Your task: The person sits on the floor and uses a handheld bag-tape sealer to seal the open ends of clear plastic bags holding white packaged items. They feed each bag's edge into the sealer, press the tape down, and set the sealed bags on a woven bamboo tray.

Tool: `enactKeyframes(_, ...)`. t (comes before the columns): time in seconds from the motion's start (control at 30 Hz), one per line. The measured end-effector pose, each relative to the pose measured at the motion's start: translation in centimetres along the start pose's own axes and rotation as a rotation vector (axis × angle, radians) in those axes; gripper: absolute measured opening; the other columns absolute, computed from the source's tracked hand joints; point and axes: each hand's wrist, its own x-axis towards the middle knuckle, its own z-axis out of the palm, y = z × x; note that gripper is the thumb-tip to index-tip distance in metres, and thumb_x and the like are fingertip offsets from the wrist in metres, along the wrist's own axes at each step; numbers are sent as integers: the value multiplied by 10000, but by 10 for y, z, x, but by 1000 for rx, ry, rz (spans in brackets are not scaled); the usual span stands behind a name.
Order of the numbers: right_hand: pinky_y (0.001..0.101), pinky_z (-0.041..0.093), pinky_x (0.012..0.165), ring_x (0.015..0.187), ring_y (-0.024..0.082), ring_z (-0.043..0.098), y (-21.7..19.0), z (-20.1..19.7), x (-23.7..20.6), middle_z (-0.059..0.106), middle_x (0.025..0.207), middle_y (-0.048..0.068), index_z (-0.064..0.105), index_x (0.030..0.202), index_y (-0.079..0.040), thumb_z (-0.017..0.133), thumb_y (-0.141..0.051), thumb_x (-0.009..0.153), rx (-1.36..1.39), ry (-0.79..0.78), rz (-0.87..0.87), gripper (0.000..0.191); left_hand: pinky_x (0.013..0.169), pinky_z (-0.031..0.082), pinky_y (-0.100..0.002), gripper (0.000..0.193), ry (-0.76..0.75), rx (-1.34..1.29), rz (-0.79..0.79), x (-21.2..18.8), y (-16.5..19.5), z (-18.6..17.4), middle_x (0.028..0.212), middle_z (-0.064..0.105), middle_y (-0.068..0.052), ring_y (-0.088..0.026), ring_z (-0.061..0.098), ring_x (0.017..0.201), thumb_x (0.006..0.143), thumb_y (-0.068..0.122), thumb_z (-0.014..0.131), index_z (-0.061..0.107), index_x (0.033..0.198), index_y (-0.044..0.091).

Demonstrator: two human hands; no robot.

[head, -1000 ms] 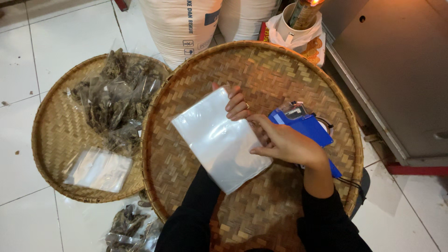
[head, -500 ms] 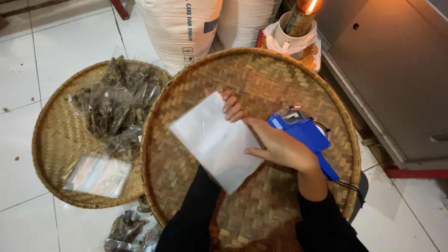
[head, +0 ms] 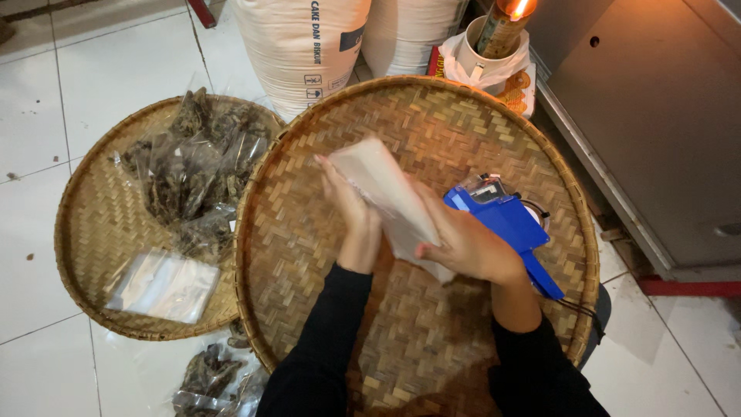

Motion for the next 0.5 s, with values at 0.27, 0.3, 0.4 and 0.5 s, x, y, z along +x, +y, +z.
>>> enactKeyframes(0.27, 324, 551, 872, 990, 189, 673, 71, 25, 32, 731, 1117, 141, 533, 1390, -16, 582, -289, 1089, 209, 491, 235, 410, 783, 611, -362, 386, -172, 211, 114, -18, 10, 13, 1006, 613, -95, -208, 670, 900, 1012, 407, 608, 485, 1139, 64)
enactKeyframes(0.3, 304, 521, 917, 1046, 161, 638, 81, 27, 33, 699, 1168, 111, 522, 1406, -11, 566, -272, 1094, 321, 523, 189, 409, 798, 612, -364, 357, -215, 256, 72, -18, 10, 13, 1029, 615, -103, -208, 674, 913, 999, 382, 606, 478, 1143, 82)
enactKeyframes(0.4, 258, 470, 996, 1145, 100, 581, 107, 28, 38, 647, 1257, 47, 515, 1414, -7, 532, -246, 1097, 613, 588, 139, 397, 904, 566, -343, 306, -347, 341, 26, -15, 6, 12, 1175, 610, -120, -183, 652, 1037, 984, 294, 621, 466, 1164, 102)
enactKeyframes(0.5, 251, 489, 971, 1113, 96, 606, 127, 29, 38, 669, 1228, 44, 548, 1355, -16, 526, -259, 1081, 770, 591, 234, 368, 1082, 453, -289, 295, -462, 295, 105, -9, -2, 10, 1424, 561, -105, -119, 566, 1275, 1014, 191, 658, 463, 1189, 57)
